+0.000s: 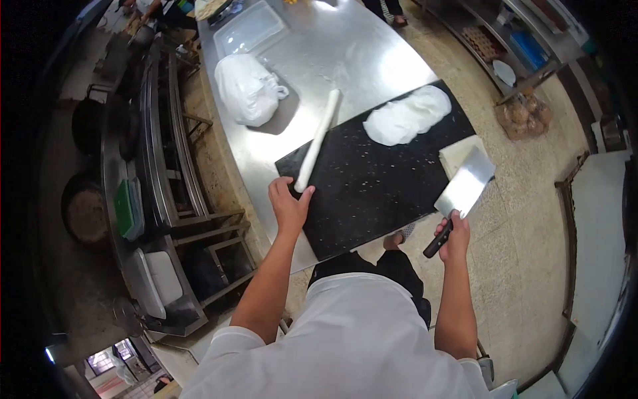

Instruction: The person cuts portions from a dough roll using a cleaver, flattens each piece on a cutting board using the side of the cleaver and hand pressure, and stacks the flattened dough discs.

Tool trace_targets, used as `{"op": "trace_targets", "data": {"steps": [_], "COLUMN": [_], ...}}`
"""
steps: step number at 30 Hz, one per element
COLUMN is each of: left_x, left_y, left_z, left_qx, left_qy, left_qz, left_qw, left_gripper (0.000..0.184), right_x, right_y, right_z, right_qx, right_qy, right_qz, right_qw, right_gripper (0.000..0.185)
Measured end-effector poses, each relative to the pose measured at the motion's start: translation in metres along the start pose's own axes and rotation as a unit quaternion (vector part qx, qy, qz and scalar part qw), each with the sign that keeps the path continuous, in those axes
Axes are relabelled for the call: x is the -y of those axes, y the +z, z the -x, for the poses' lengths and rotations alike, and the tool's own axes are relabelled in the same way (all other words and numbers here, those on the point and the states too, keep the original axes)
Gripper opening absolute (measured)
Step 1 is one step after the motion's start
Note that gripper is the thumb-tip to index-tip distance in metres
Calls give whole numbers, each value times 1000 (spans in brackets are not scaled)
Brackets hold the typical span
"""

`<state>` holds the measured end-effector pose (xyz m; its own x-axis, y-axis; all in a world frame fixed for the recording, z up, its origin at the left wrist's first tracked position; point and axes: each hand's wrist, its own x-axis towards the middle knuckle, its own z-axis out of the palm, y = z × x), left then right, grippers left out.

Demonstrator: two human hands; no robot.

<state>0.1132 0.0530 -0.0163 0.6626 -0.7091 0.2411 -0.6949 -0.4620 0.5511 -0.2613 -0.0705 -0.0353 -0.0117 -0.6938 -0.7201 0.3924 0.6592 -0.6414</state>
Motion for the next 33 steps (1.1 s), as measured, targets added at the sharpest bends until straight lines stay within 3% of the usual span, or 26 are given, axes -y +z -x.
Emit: {"op": "trace_targets", "data": {"steps": [4, 5, 7, 8, 10, 11, 13, 16, 20, 22, 24, 26, 27, 29, 30, 31, 33], "left_x": [30, 40, 53, 56, 64, 71, 78, 85, 82, 78, 88, 71, 57, 29, 29, 27, -1], "left_y": [1, 8, 6, 4, -6, -10, -13, -12, -13, -24, -26, -49, -50, -52, -42, -26, -7], "left_z": [-3, -6, -12, -15, -21, -25, -34, -35, -45, -46, -52, -51, -43, -16, 7, 25, 40], "left_qx": [71, 51, 57, 56, 55, 60, 43, 93, 106, 110, 128, 344, 343, 454, 400, 342, 336], "left_qy": [27, 73, 56, 45, 32, 77, 168, 179, 180, 151, 180, 135, 145, 251, 352, 453, 452], "left_qz": [58, 62, 106, 138, 169, 155, 150, 117, 128, 191, 191, -84, -83, -162, -150, -137, -111], "left_qw": [995, 994, 991, 988, 984, 983, 973, 972, 969, 964, 957, 925, 924, 840, 833, 812, 819], "left_gripper": [34, 32, 31, 30, 26, 26, 23, 23, 21, 16, 20, 31, 31, 32, 39, 46, 55], "right_x": [-19, -26, -40, -46, -70, -79, -85, -102, -116, -105, -103, -107, -106, -106, -105, -106, -93], "right_y": [19, 26, 49, 64, 97, 114, 164, 209, 206, 189, 152, 109, 88, 44, 22, 1, -24], "right_z": [47, 61, 95, 110, 130, 141, 160, 167, 147, 162, 163, 166, 170, 181, 187, 192, 189], "right_qx": [16, 27, 63, 85, 133, 132, 170, 190, 165, 168, 145, 146, 138, 140, 142, 126, 105], "right_qy": [-42, -48, -75, -118, -354, -353, -383, -372, -343, -310, -305, -260, -263, -209, -212, -227, -238], "right_qz": [18, 113, 310, 434, 625, 631, 715, 751, 777, 778, 777, 719, 716, 630, 625, 573, 508], "right_qw": [999, 992, 946, 889, 683, 678, 560, 511, 501, 520, 531, 628, 632, 735, 738, 777, 821], "right_gripper": [17, 16, 18, 21, 19, 19, 17, 8, 10, 11, 18, 35, 35, 28, 28, 25, 23]}}
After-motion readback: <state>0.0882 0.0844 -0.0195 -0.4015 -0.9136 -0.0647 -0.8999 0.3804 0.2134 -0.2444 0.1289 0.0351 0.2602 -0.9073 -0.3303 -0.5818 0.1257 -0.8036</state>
